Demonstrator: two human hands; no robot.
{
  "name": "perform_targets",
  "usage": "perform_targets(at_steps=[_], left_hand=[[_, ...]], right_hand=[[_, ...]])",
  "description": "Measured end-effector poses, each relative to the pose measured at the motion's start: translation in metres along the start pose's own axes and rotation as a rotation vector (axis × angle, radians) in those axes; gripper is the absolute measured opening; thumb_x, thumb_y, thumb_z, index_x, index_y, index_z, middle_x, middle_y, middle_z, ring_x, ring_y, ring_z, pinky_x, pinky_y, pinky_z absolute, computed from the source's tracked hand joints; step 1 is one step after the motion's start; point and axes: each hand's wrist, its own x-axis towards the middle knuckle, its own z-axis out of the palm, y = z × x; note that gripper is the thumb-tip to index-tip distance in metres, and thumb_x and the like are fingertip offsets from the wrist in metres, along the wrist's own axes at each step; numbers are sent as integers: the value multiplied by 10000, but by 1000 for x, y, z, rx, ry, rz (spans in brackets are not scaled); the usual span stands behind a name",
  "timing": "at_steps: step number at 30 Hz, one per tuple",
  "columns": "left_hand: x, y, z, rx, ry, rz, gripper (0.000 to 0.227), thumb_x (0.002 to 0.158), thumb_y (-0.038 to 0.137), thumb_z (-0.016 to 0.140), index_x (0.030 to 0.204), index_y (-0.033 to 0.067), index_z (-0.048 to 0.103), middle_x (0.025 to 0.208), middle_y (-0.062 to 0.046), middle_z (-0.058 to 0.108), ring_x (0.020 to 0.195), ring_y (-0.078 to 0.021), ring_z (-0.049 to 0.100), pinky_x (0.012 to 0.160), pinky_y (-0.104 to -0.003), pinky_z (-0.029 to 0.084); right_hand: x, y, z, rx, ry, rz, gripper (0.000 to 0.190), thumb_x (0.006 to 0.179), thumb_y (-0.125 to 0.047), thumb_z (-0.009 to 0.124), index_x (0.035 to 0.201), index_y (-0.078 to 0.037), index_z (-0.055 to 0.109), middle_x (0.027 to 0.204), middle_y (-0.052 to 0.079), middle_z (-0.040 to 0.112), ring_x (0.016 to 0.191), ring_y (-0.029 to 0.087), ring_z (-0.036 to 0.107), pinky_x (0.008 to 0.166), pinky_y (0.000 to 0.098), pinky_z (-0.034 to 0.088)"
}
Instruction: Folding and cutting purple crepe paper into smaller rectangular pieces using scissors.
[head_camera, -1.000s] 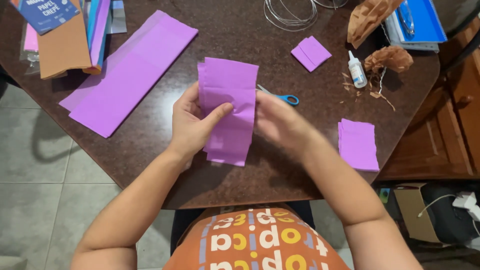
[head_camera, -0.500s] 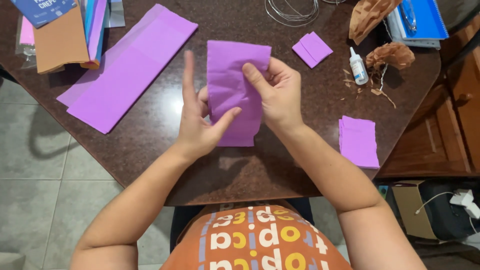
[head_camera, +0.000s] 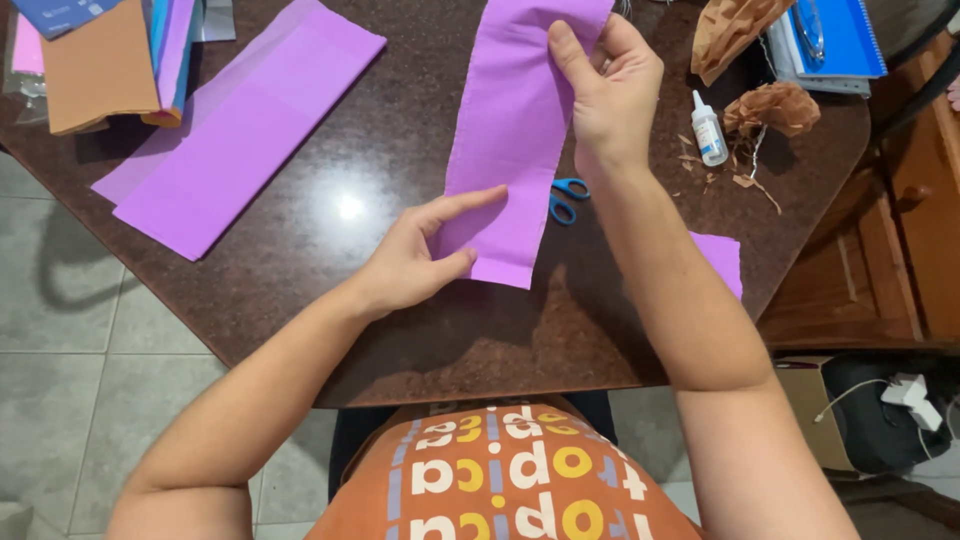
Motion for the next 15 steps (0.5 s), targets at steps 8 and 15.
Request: perform_targets(at_steps=[8, 15], left_hand=[[1, 6, -8, -345, -107, -192, 741, 711, -60, 465, 1442, 34, 539, 1547, -118, 523, 1480, -185, 443, 1240, -316, 322], [-16, -9, 2, -466, 22, -626, 512, 956, 203, 423, 1410, 52, 608, 1528, -93, 588, 1332, -160, 546, 1040, -269, 405]], right_hand=[[-10, 1, -23, 130, -51, 60, 230, 920, -129, 824, 1118, -48, 739, 1035, 62, 782, 924, 124, 708, 863, 274, 597], [-25, 45, -52, -290, -143, 133, 370, 871, -121, 858, 1168, -68, 643, 1051, 60, 701, 981, 152, 655, 881, 279, 554]])
